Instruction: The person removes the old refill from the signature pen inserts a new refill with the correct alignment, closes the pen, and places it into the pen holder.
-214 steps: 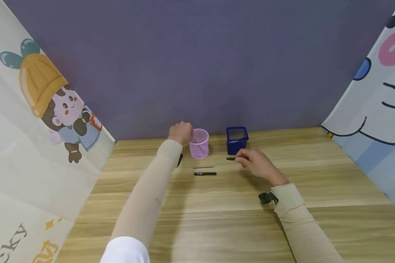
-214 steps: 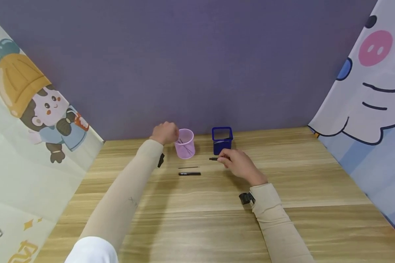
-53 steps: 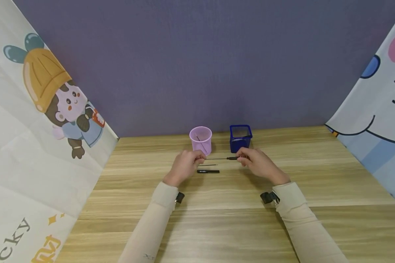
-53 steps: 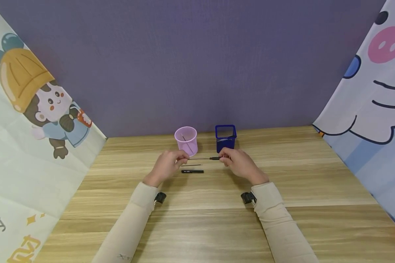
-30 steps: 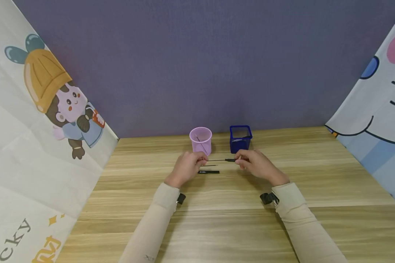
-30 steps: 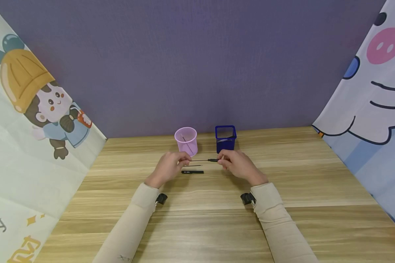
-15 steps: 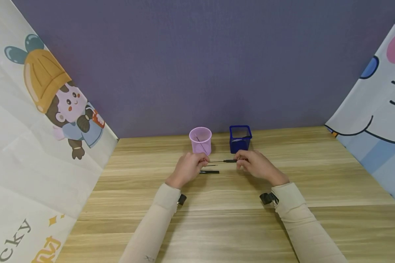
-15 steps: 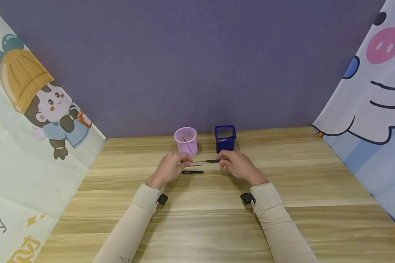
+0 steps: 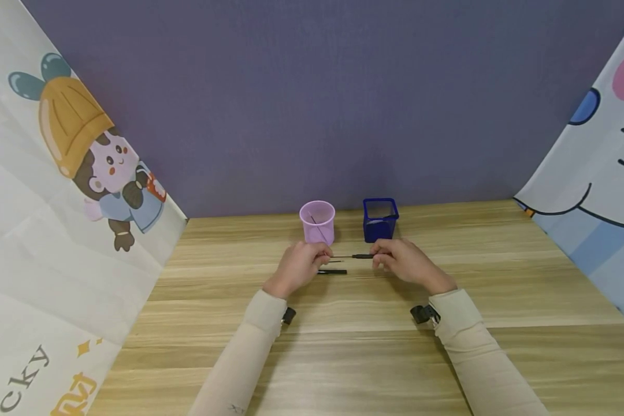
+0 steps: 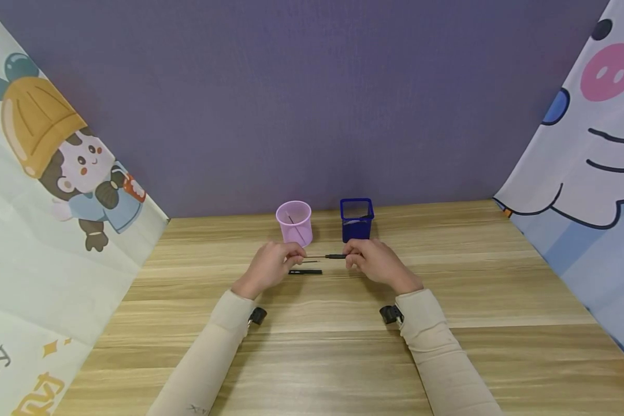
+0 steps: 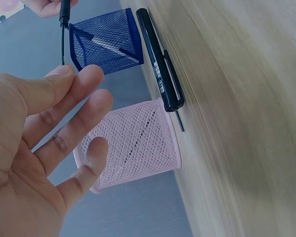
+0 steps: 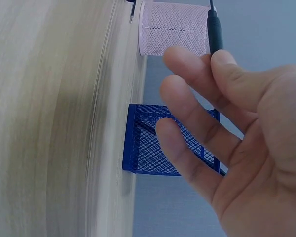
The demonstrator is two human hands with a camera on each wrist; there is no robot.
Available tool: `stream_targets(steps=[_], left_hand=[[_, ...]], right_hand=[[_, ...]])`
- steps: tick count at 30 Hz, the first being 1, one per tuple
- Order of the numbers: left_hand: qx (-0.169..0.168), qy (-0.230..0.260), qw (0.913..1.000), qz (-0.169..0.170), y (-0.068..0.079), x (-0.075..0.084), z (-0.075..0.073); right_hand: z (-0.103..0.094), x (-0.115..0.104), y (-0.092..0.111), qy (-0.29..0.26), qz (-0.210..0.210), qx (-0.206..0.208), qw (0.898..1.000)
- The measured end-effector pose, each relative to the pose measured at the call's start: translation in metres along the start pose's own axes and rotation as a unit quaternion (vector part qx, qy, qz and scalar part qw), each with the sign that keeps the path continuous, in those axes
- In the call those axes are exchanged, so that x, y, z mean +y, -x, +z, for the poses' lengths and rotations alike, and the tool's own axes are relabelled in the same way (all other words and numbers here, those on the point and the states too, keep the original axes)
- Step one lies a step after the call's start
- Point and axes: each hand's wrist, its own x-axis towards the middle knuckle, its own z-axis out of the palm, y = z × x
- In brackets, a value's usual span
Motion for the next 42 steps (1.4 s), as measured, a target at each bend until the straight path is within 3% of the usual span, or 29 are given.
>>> stream_targets(steps=[42], left_hand=[[-0.009,-0.004,0.9998,0.014,0.0002,0.0047,0.0047]], right_hand=[[0.0075,-0.0009,-0.0042,0.006,0.002,0.005,1.000]])
